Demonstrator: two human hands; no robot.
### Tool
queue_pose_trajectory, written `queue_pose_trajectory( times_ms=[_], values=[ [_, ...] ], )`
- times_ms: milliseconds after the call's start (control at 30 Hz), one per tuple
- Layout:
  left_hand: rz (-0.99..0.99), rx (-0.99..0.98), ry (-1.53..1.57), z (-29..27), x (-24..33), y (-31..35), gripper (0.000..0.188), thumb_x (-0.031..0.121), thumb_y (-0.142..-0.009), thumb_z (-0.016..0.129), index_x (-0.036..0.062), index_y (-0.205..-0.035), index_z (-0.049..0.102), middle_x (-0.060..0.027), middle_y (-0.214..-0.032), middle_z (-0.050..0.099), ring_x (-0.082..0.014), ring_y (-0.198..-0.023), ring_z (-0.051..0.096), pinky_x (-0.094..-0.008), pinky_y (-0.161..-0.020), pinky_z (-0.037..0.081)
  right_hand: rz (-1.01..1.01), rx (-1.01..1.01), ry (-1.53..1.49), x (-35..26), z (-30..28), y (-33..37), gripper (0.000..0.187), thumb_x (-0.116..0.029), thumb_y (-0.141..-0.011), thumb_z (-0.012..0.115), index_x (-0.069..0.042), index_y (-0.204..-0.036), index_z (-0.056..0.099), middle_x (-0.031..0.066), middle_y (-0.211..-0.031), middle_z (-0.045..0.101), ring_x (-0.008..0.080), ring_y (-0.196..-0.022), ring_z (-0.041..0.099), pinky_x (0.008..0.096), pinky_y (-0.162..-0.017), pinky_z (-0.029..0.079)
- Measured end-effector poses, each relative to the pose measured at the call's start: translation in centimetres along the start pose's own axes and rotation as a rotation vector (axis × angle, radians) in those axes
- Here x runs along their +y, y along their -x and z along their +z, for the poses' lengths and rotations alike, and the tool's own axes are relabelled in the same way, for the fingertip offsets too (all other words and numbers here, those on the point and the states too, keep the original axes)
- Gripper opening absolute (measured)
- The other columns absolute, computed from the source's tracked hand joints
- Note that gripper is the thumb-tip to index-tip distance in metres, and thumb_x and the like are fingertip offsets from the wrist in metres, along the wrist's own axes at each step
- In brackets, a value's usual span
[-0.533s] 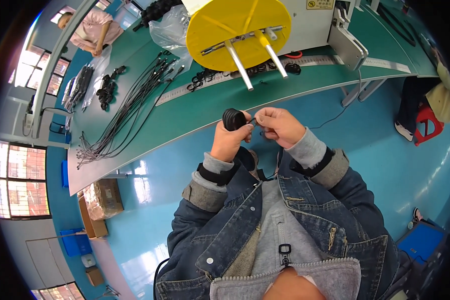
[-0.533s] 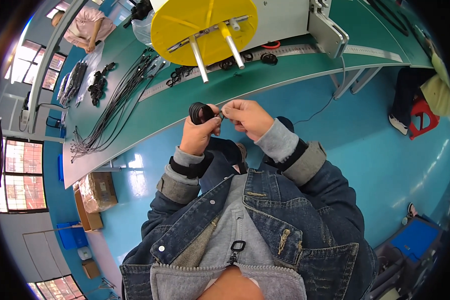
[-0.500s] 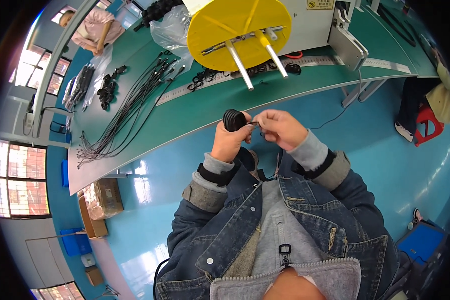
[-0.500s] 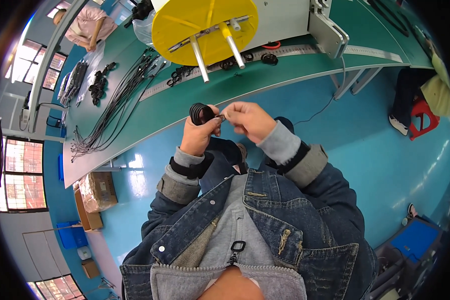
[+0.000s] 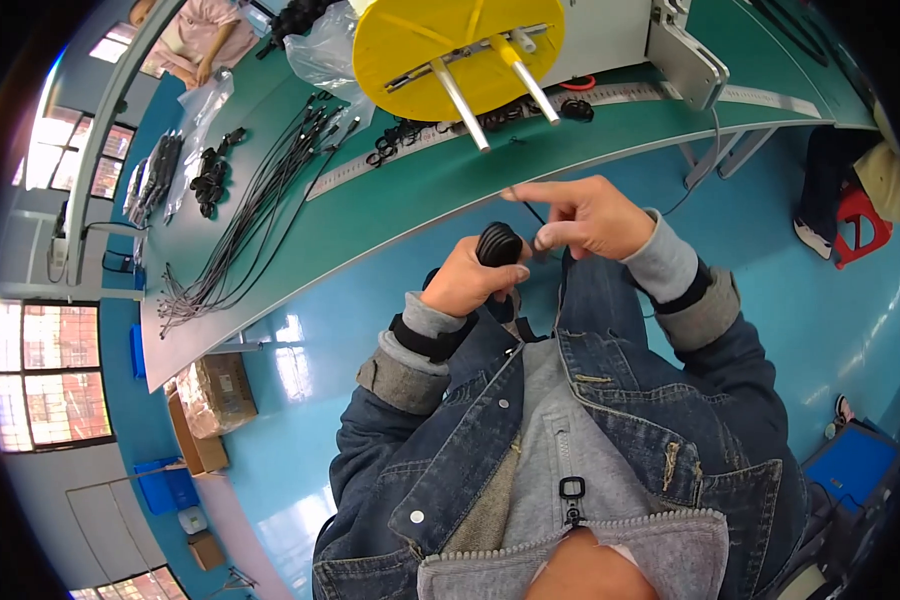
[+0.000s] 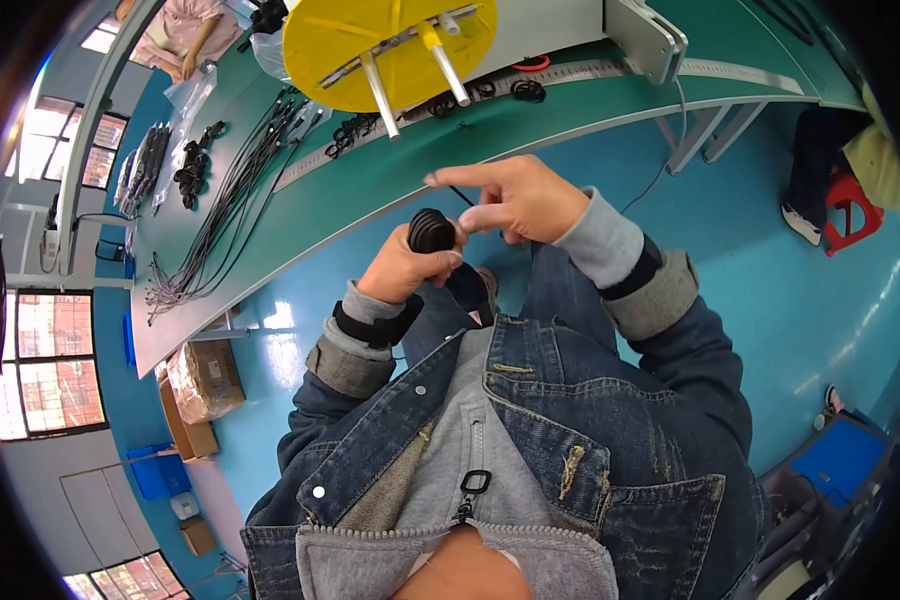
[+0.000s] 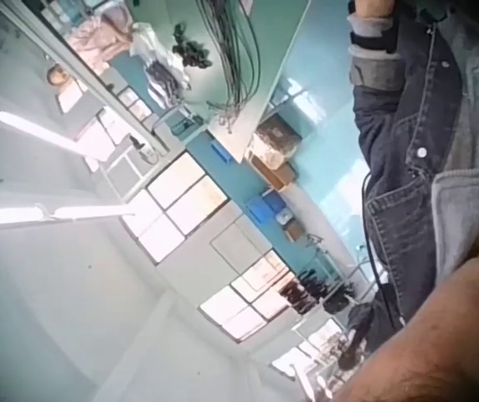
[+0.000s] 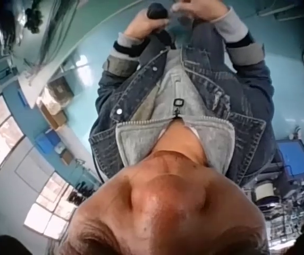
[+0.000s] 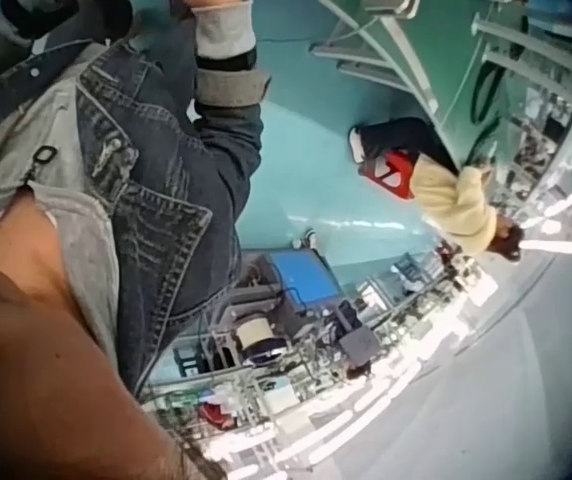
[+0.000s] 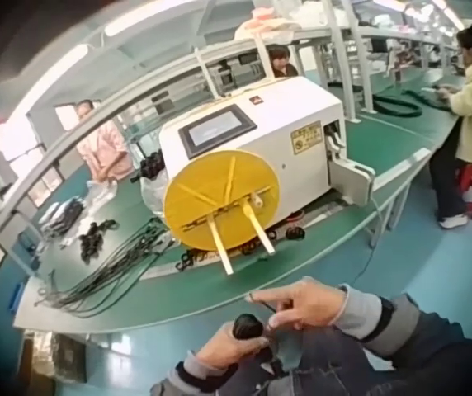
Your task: Assembling electronic cables by winding them onto components using a machine and manually securing parts.
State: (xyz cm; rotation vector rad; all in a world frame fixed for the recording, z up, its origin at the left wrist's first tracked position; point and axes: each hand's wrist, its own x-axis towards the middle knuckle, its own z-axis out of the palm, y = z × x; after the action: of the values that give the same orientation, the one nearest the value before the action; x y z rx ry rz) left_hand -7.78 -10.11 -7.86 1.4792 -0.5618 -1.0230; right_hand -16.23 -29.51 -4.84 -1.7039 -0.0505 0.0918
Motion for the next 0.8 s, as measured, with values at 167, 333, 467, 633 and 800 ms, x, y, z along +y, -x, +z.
queue_pose_trajectory(
  times_ms=[167,333,467,633,800],
  values=[
    [-0.142,-0.159,-0.127,-0.1,-0.1,-0.3,0.023,0.005,-0.069,0.066,0.0015,-0.088,0.055,-0.0018,-0.066,0.052,-0.0079,-0.051,0.047,-0.0224,-0.044,0.036,-0.315,-0.186,0.608,-0.2,1.5,-1.6,0.053,-0.013,-0.068,0.070,-0.002,-0.115,0.049,0.0126,-0.072,0.058,0.0135,-0.057,0.057,0.0282,-0.051,0.045],
    [-0.026,-0.216,-0.043,-0.1,-0.2,0.2,0.039,0.012,-0.070,0.063,0.0012,-0.105,0.049,-0.0057,-0.072,0.053,-0.0110,-0.053,0.047,-0.0215,-0.043,0.034,-0.357,-0.122,0.536,3.1,2.6,-2.2,0.048,-0.013,-0.068,0.071,0.000,-0.105,0.043,0.0096,-0.075,0.056,0.0117,-0.057,0.056,0.0259,-0.046,0.043],
    [-0.045,-0.267,0.704,-1.4,-1.5,1.0,0.050,0.023,-0.075,0.056,0.0012,-0.118,0.042,-0.0108,-0.081,0.052,-0.0155,-0.061,0.049,-0.0226,-0.043,0.035,0.033,-0.025,-0.373,3.3,4.3,-0.7,0.039,-0.010,-0.074,0.066,0.000,-0.104,0.043,0.0052,-0.073,0.055,0.0081,-0.056,0.053,0.0206,-0.042,0.039],
    [-0.032,-0.285,0.910,-2.9,-0.9,0.7,0.056,0.029,-0.077,0.050,-0.0010,-0.123,0.038,-0.0141,-0.088,0.052,-0.0201,-0.068,0.050,-0.0250,-0.045,0.037,0.096,0.169,-0.462,6.7,4.3,0.2,0.027,-0.008,-0.079,0.060,-0.002,-0.102,0.046,0.0023,-0.072,0.054,0.0049,-0.055,0.050,0.0162,-0.040,0.037],
    [-0.010,-0.122,1.017,-5.1,-2.8,1.1,0.061,0.027,-0.077,0.053,-0.0069,-0.124,0.034,-0.0141,-0.093,0.049,-0.0208,-0.072,0.045,-0.0263,-0.051,0.038,0.220,0.166,-0.450,9.2,4.1,1.1,0.016,-0.013,-0.083,0.057,-0.003,-0.094,0.051,0.0015,-0.069,0.054,0.0045,-0.052,0.048,0.0167,-0.040,0.036]
  ],
)
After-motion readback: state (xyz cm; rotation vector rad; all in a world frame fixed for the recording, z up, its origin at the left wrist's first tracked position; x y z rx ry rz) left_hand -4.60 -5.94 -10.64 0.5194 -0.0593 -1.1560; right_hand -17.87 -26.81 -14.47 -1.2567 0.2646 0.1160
